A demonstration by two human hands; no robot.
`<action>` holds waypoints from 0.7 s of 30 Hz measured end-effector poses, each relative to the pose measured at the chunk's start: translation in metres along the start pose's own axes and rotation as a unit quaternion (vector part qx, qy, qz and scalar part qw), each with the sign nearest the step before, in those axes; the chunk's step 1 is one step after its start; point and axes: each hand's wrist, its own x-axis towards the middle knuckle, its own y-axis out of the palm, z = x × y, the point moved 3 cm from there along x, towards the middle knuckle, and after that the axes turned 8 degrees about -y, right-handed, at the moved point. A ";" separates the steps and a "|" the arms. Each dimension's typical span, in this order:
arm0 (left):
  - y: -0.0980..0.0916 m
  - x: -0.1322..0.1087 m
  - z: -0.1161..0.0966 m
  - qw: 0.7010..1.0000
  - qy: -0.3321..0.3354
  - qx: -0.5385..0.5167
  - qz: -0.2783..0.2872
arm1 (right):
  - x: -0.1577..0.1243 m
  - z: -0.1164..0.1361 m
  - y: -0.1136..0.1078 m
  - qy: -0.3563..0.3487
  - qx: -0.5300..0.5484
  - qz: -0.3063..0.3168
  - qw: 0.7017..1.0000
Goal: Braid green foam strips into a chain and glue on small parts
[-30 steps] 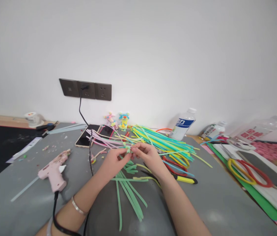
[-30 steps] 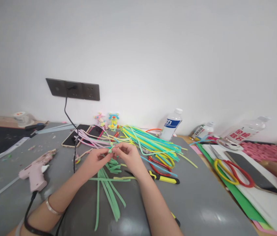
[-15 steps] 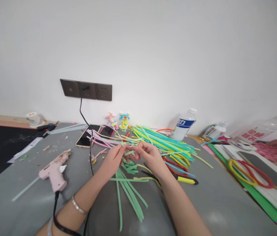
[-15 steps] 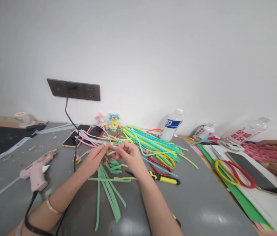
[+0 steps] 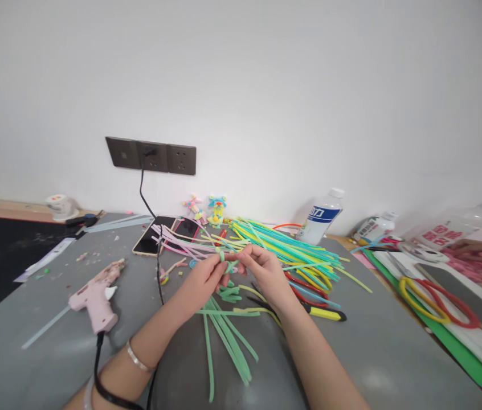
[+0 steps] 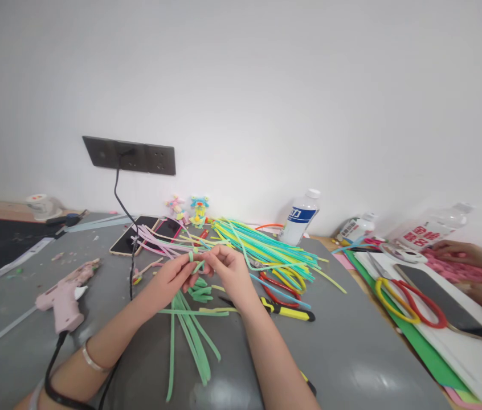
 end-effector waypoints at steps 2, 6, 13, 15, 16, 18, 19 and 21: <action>0.000 0.000 -0.001 1.000 0.001 -0.004 0.006 | 0.000 0.000 0.000 -0.004 -0.005 -0.001 1.000; -0.002 0.000 -0.002 1.000 0.011 -0.021 -0.003 | 0.001 -0.003 -0.001 -0.008 0.016 -0.005 1.000; -0.005 0.002 -0.005 0.997 0.015 -0.070 -0.032 | -0.002 -0.004 0.011 0.000 0.040 0.064 0.997; -0.005 0.003 -0.005 0.996 0.013 -0.084 -0.032 | -0.002 -0.003 0.014 -0.004 0.035 0.083 0.996; -0.005 0.003 -0.005 0.996 0.012 -0.088 -0.029 | -0.002 -0.003 0.014 -0.007 0.033 0.085 0.996; -0.005 0.003 -0.005 0.995 0.013 -0.093 -0.021 | -0.002 -0.002 0.014 -0.014 0.023 0.080 0.996; -0.005 0.002 -0.005 0.995 0.012 -0.095 -0.018 | -0.001 -0.002 0.014 -0.018 0.021 0.074 0.997; -0.005 0.001 -0.005 0.996 0.006 -0.094 -0.007 | -0.001 -0.002 0.012 -0.022 0.025 0.064 0.997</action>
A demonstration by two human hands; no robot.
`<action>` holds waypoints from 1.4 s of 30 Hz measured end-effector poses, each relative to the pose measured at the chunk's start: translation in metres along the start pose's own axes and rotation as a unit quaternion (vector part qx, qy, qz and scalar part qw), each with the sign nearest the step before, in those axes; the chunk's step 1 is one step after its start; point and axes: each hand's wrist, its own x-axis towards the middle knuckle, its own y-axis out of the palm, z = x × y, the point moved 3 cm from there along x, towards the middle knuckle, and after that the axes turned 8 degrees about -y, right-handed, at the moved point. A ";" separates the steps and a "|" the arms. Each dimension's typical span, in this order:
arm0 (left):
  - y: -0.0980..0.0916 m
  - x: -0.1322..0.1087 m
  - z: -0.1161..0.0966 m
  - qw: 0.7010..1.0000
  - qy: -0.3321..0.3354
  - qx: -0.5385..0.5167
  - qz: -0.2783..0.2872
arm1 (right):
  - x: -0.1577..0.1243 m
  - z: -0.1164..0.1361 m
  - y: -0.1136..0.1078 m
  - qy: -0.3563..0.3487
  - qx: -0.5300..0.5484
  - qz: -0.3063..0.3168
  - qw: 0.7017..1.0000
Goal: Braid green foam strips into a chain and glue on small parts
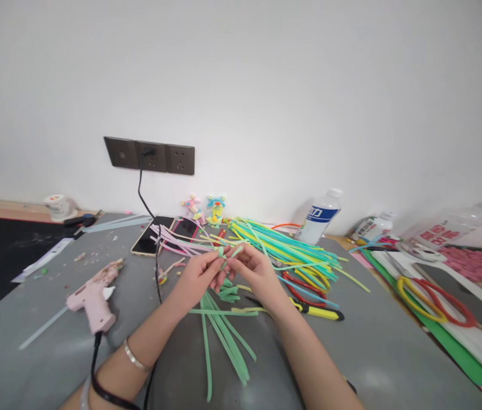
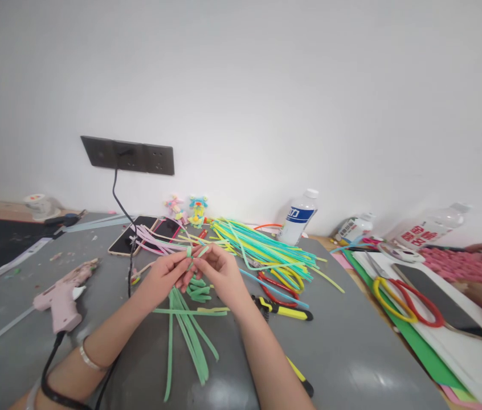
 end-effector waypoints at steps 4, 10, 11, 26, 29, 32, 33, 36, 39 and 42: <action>0.002 -0.001 0.002 1.000 -0.014 -0.003 0.018 | -0.001 -0.001 -0.002 0.013 0.005 -0.003 1.000; 0.005 -0.003 0.005 0.994 -0.030 -0.107 0.009 | -0.002 -0.003 -0.006 0.065 0.039 0.010 0.997; 0.006 -0.003 0.005 0.991 -0.035 -0.126 0.025 | -0.003 -0.003 -0.006 0.074 0.054 0.013 0.996; 0.007 -0.005 0.002 0.979 -0.048 -0.190 0.053 | -0.005 -0.005 -0.007 0.107 0.115 0.012 0.987; 0.007 -0.004 0.004 0.977 -0.053 -0.201 0.047 | -0.005 -0.004 -0.006 0.102 0.112 0.001 0.988; 0.007 -0.004 0.005 0.977 -0.057 -0.199 0.043 | -0.004 -0.004 -0.006 0.094 0.106 -0.010 0.990; 0.006 -0.003 0.004 0.979 -0.053 -0.191 0.040 | -0.004 -0.004 -0.007 0.090 0.105 -0.014 0.990; 0.004 -0.001 0.000 0.990 -0.032 -0.133 0.020 | -0.003 -0.004 -0.010 0.077 0.106 -0.031 0.991; 0.002 -0.002 -0.003 0.999 -0.005 -0.049 0.002 | -0.002 -0.004 -0.012 0.064 0.109 -0.043 0.991; 0.001 -0.005 -0.007 0.998 0.041 0.048 0.000 | -0.002 -0.002 -0.011 0.066 0.098 -0.038 0.992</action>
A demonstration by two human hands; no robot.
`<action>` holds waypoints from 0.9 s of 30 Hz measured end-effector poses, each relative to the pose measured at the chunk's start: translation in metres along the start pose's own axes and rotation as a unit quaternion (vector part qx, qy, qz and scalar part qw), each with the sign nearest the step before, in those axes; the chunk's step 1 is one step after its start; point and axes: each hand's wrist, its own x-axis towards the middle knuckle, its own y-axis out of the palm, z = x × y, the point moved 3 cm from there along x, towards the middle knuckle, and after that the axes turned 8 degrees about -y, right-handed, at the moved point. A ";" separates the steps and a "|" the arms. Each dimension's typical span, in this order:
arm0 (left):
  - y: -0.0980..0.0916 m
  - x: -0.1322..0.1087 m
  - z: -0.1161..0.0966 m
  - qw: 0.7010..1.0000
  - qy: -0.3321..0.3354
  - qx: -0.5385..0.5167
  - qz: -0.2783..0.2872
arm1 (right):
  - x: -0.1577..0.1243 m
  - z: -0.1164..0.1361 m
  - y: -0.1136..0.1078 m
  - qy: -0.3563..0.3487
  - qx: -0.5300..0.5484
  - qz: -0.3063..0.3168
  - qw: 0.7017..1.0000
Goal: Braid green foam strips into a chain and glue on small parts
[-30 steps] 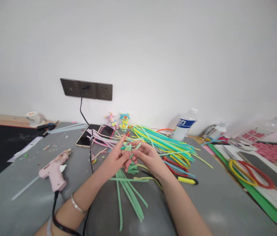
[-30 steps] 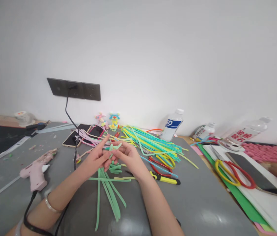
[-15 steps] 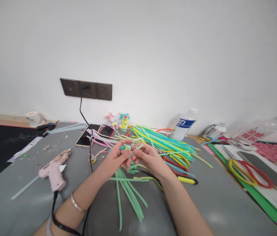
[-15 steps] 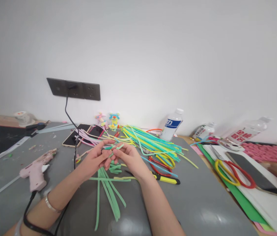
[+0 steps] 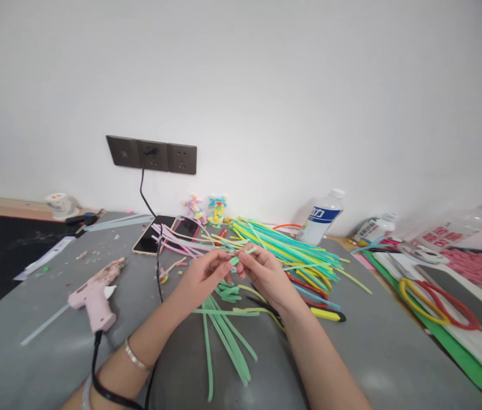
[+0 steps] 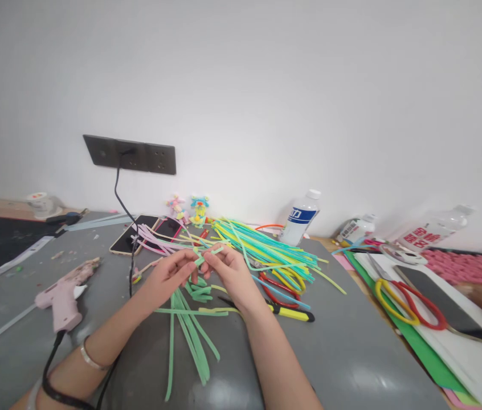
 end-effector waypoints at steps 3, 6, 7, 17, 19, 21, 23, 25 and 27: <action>-0.001 -0.004 -0.004 0.991 0.046 0.124 -0.015 | -0.001 0.001 0.002 0.008 -0.014 0.007 1.000; -0.002 -0.006 -0.007 0.980 0.064 0.183 -0.035 | -0.001 0.001 0.002 0.013 -0.021 0.011 1.000; -0.003 -0.007 -0.008 0.978 0.069 0.190 -0.040 | -0.002 0.001 0.002 0.014 -0.022 0.011 1.000; -0.003 -0.006 -0.005 0.960 0.118 0.243 -0.076 | -0.002 0.002 0.004 0.004 -0.013 0.008 1.000; -0.003 -0.006 -0.005 0.956 0.125 0.251 -0.082 | -0.002 0.003 0.005 0.005 -0.014 0.005 1.000; -0.003 -0.007 -0.005 0.952 0.133 0.260 -0.089 | -0.002 0.003 0.006 0.004 -0.014 0.004 1.000; -0.004 -0.008 -0.005 0.948 0.143 0.266 -0.096 | -0.002 0.004 0.007 0.003 -0.009 0.006 1.000; -0.004 -0.009 -0.005 0.946 0.154 0.269 -0.100 | -0.001 0.004 0.008 0.004 0.000 0.008 1.000; -0.003 -0.009 -0.005 0.943 0.166 0.270 -0.099 | -0.002 0.004 0.008 0.005 0.009 0.010 1.000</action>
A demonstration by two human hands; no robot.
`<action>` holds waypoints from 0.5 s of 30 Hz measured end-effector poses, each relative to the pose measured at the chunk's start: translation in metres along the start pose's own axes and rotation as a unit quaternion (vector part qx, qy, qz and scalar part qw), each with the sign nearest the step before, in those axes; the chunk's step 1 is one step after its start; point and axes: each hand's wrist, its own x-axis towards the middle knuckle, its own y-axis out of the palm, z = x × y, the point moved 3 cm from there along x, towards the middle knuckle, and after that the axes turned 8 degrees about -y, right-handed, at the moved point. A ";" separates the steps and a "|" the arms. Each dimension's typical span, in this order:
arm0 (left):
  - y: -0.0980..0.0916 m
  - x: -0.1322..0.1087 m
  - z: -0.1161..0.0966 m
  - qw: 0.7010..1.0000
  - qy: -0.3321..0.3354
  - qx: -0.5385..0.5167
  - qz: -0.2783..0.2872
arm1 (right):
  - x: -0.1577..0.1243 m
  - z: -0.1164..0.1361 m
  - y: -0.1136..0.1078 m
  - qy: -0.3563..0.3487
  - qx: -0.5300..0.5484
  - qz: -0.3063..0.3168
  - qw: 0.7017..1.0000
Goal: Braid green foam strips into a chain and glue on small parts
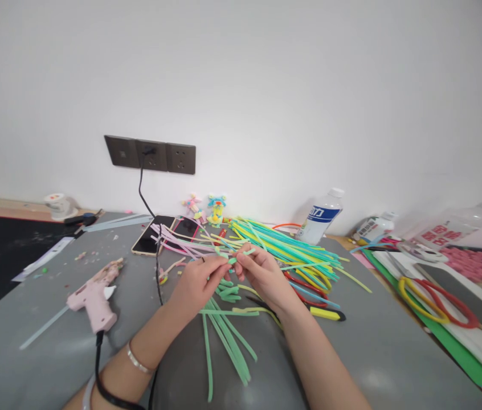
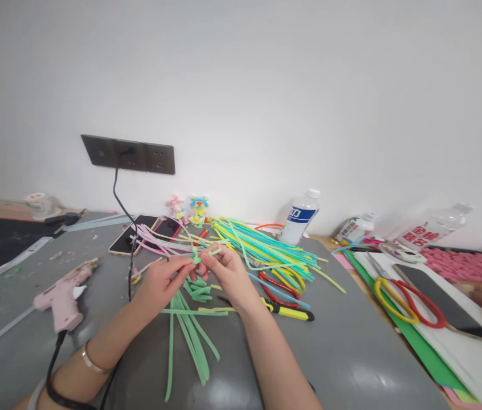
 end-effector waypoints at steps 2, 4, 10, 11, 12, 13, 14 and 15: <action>0.000 0.000 -0.001 1.000 0.024 0.004 -0.013 | 0.000 0.000 0.000 0.000 0.007 0.002 1.000; -0.001 0.000 -0.002 0.998 0.056 0.010 -0.033 | 0.000 -0.001 0.000 0.000 0.016 0.005 1.000; -0.004 -0.001 -0.006 0.993 0.103 0.027 -0.058 | -0.001 -0.002 0.002 0.001 0.041 0.009 0.999; -0.004 -0.001 -0.007 0.992 0.107 0.031 -0.062 | -0.001 -0.002 0.002 0.001 0.045 0.009 0.999; -0.004 -0.001 -0.007 0.991 0.110 0.034 -0.064 | -0.002 -0.002 0.002 0.002 0.048 0.009 0.999; -0.005 -0.002 -0.007 0.991 0.111 0.035 -0.065 | -0.002 -0.002 0.003 0.004 0.051 0.008 0.999; -0.005 -0.002 -0.007 0.991 0.111 0.035 -0.064 | -0.002 -0.002 0.003 0.005 0.054 0.008 0.999; -0.005 -0.002 -0.008 0.992 0.109 0.033 -0.062 | -0.002 -0.002 0.003 0.007 0.055 0.008 0.998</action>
